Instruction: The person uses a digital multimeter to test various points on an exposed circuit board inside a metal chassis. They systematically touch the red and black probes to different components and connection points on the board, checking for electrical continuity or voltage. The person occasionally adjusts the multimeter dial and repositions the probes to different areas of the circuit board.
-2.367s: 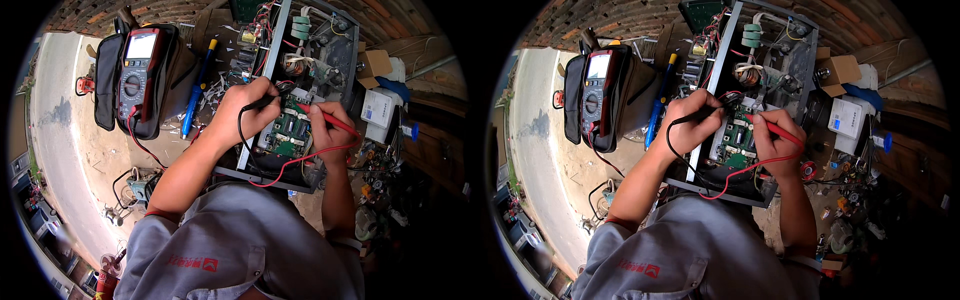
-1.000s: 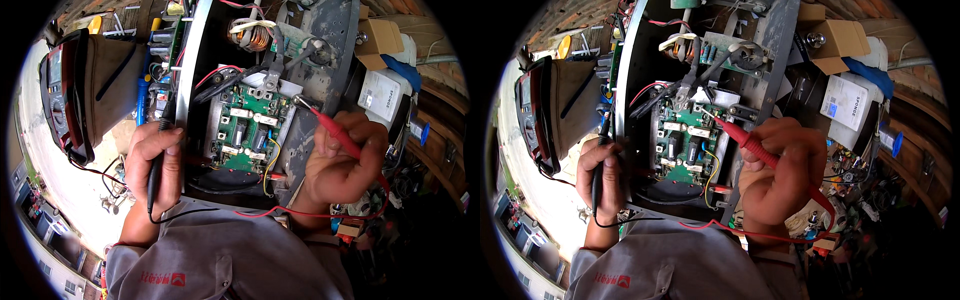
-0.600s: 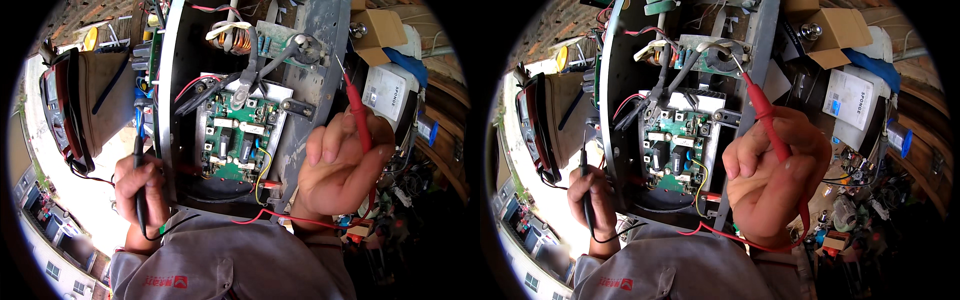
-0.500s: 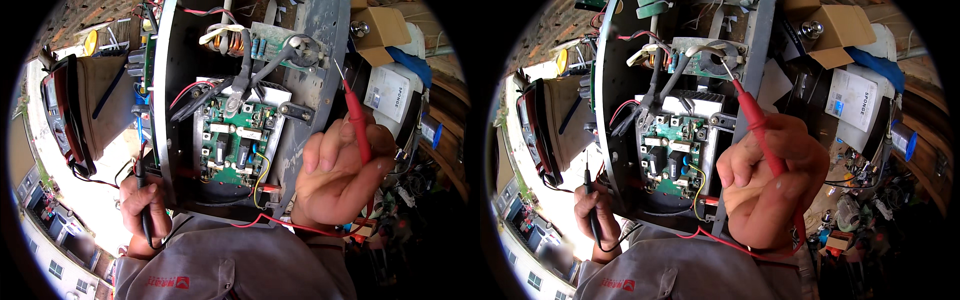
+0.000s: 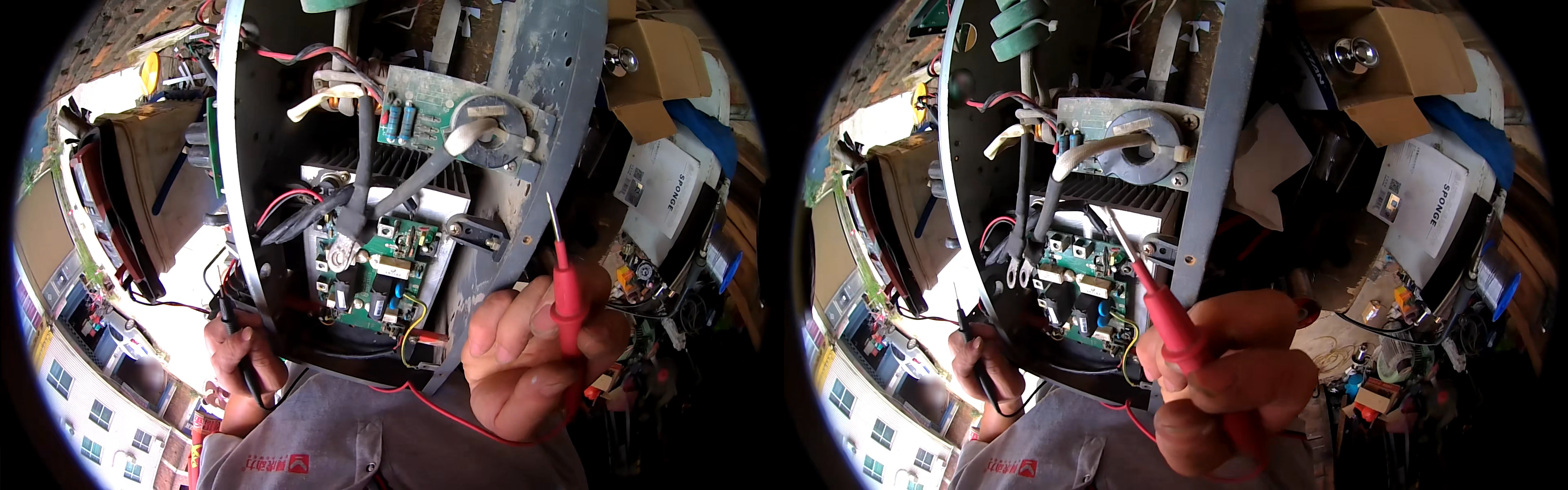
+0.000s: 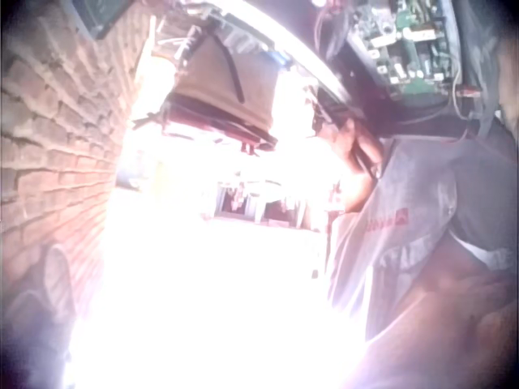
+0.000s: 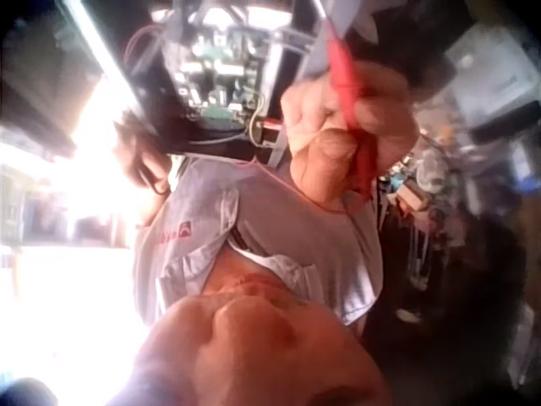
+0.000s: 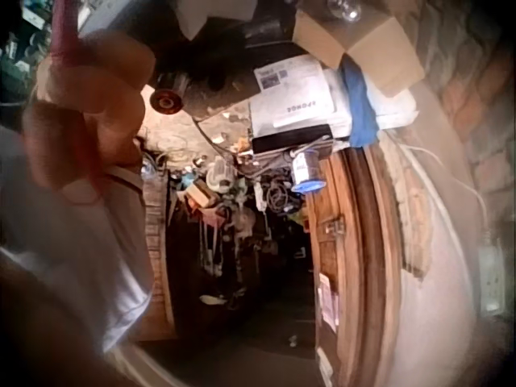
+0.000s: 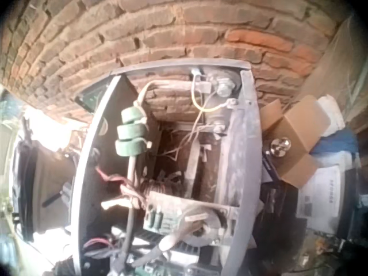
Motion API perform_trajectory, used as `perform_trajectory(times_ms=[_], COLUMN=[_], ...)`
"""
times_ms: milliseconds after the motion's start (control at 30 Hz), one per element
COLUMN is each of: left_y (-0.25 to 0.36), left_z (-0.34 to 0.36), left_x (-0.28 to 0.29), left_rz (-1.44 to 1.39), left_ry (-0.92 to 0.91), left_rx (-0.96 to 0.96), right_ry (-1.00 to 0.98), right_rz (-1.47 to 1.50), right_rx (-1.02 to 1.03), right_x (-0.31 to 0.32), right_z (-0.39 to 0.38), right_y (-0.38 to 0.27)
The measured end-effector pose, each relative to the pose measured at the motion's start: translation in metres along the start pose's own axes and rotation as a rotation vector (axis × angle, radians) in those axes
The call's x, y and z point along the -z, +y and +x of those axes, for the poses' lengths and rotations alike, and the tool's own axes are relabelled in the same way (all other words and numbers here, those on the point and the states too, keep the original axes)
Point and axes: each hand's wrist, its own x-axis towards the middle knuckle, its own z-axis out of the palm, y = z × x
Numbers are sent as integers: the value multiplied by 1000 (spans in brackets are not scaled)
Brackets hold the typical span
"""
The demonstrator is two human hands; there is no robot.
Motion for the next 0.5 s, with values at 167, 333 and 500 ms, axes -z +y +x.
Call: perform_trajectory(times_ms=[167,333,500], left_y=[0,-1,-4], left_z=[-3,-7,-5], left_x=[1,6,2], left_rz=[-16,-50,-96], left_ry=[9,-31,-7], left_rx=[56,85,33], right_ry=[9,82,90], right_rz=[40,58,3], right_rx=[-103,10,57], right_x=[2,-3,-5], right_z=[-1,-3,0], right_y=[-10,3,6])
